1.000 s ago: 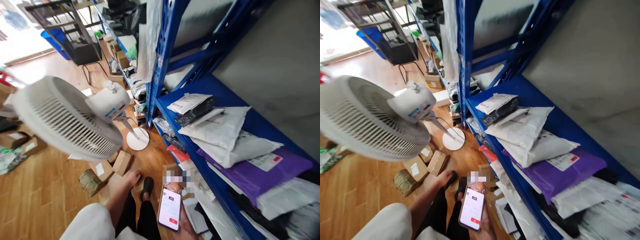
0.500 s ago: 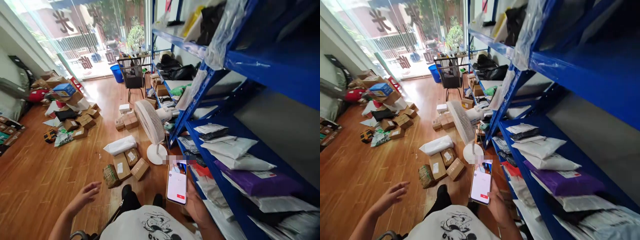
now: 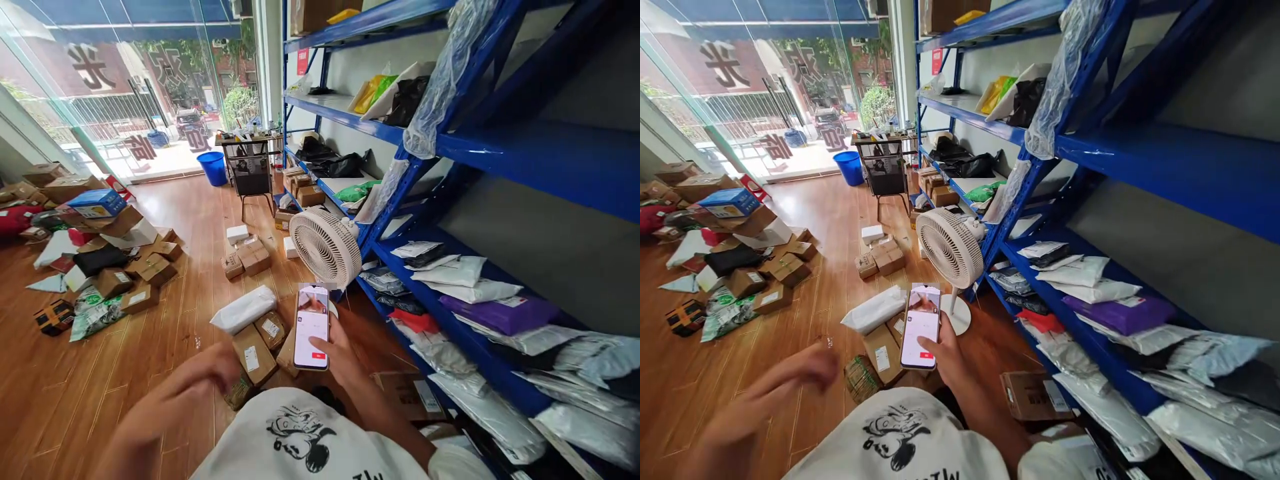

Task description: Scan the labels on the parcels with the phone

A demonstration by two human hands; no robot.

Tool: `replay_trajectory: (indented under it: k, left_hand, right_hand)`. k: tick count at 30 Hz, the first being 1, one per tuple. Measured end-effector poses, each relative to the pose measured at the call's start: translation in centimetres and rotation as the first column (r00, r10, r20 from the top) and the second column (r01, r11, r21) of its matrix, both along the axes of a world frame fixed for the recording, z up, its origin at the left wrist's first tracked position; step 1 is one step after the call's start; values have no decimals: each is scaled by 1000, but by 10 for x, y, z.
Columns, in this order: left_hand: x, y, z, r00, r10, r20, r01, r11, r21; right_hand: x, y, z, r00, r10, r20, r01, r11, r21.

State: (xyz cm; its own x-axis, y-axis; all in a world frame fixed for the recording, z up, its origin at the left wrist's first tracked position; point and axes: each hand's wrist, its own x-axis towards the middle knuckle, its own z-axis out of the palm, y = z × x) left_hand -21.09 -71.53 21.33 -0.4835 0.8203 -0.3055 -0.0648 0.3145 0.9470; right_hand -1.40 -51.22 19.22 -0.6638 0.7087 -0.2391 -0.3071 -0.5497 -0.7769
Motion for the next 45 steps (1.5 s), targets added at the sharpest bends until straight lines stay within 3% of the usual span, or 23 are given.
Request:
replay_trajectory:
  k: [2,4,6,8,11,15,21,28,34,38,40,45]
  left_hand:
    - [0,18,-1,983,-118,141,119,993,1]
    - [7,41,-6,909,-206,363,195,979,65]
    - [16,62,-14,802,-244,546,174,969,178]
    - [25,74,-21,746,-250,617,99,958,269]
    - [31,80,-25,737,-187,649,-25,953,303]
    - [31,80,-26,743,-66,666,-128,963,238]
    - [26,84,-30,791,-6,612,-155,965,211]
    - [9,75,-26,806,30,591,-165,970,177]
    - [-19,56,-24,856,105,507,-193,973,125]
    - [-55,34,-26,891,107,440,-161,983,85]
    - [-83,16,-30,863,34,504,-115,985,130]
    - [-174,-43,-43,711,-216,669,58,967,250]
  right_hand:
    - [-23,-12,0,1000,-11,-1,11,1000,8]
    - [-42,-18,-3,999,-34,13,34,999,12]
    - [-58,-19,-8,999,-43,31,43,999,22]
    - [-70,-16,-15,999,-26,39,24,999,43]
    - [-84,-10,-26,999,-6,50,2,997,83]
    - [-96,-6,-33,997,28,66,-36,992,124]
    - [-100,-4,-31,995,82,57,-90,983,163]
    - [-100,-3,-24,962,271,-19,-259,937,236]
    - [-121,-21,-25,952,306,7,-293,905,310]
    - [-152,-48,-24,941,337,-20,-306,876,373]
    - [-174,-65,-26,937,349,-25,-315,872,376]
    - [-243,-124,-43,947,315,-58,-281,904,321]
